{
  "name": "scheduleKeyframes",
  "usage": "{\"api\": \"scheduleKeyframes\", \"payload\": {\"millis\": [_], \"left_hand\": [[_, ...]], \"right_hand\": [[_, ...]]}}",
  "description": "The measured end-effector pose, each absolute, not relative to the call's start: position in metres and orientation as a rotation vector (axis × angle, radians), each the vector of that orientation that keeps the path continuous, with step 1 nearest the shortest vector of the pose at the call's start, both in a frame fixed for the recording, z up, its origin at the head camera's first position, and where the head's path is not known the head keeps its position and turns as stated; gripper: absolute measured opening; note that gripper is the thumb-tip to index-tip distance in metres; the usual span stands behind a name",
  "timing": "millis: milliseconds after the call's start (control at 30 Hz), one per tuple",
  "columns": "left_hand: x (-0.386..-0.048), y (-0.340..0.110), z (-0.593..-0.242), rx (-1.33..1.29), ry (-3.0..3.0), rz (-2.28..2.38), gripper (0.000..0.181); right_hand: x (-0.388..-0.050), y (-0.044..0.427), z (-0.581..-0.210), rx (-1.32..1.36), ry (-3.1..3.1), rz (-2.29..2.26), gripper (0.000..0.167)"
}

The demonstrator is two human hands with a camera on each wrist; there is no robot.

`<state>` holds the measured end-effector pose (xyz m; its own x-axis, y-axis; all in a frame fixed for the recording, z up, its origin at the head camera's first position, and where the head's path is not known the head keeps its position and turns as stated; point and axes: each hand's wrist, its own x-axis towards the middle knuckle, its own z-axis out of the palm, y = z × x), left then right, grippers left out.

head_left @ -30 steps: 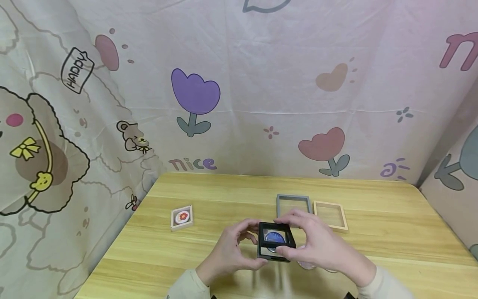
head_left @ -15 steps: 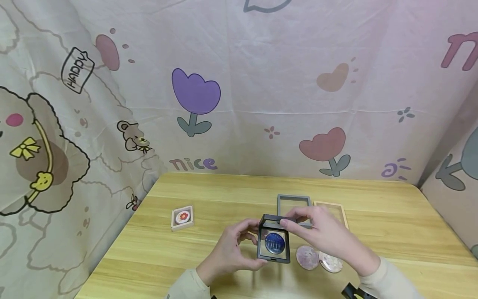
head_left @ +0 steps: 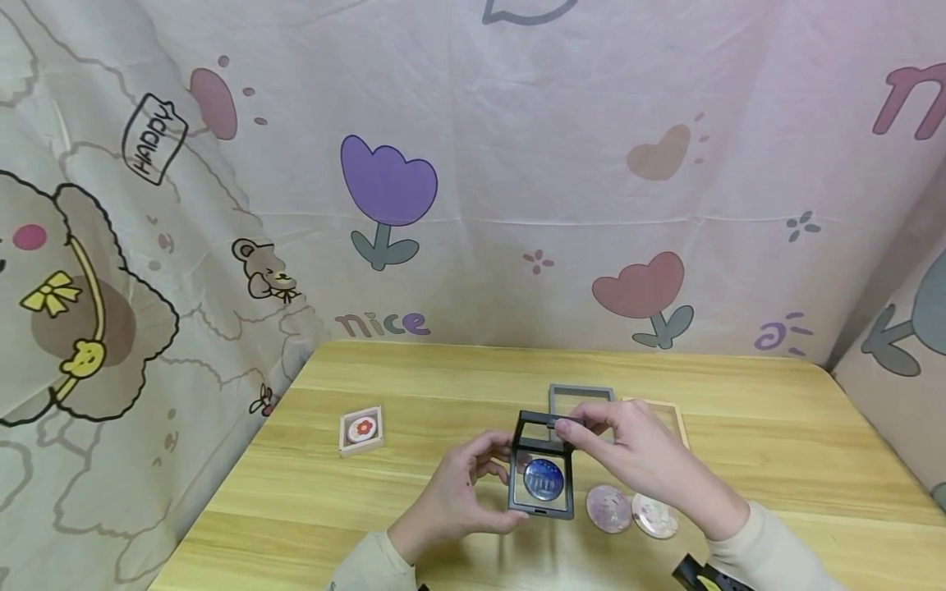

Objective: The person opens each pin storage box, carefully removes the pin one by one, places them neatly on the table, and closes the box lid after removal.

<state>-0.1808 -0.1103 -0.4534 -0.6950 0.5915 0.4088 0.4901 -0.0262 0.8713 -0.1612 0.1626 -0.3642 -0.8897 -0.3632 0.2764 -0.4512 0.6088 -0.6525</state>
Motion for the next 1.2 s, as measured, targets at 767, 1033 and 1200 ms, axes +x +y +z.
{"api": "scheduleKeyframes", "payload": {"millis": [767, 1033, 1200], "left_hand": [[-0.18, -0.112, -0.453, 1.045, 2.131, 1.874, 0.074], [-0.183, -0.114, -0.455, 0.974, 2.139, 1.9, 0.074], [-0.183, -0.113, -0.454, 0.948, 2.147, 1.916, 0.074]], "right_hand": [[-0.165, 0.165, -0.366, 0.595, -2.715, 1.225, 0.019], [-0.158, 0.17, -0.365, 0.58, -2.647, 1.222, 0.012], [-0.151, 0.164, -0.367, 0.644, -2.629, 1.034, 0.009]]}}
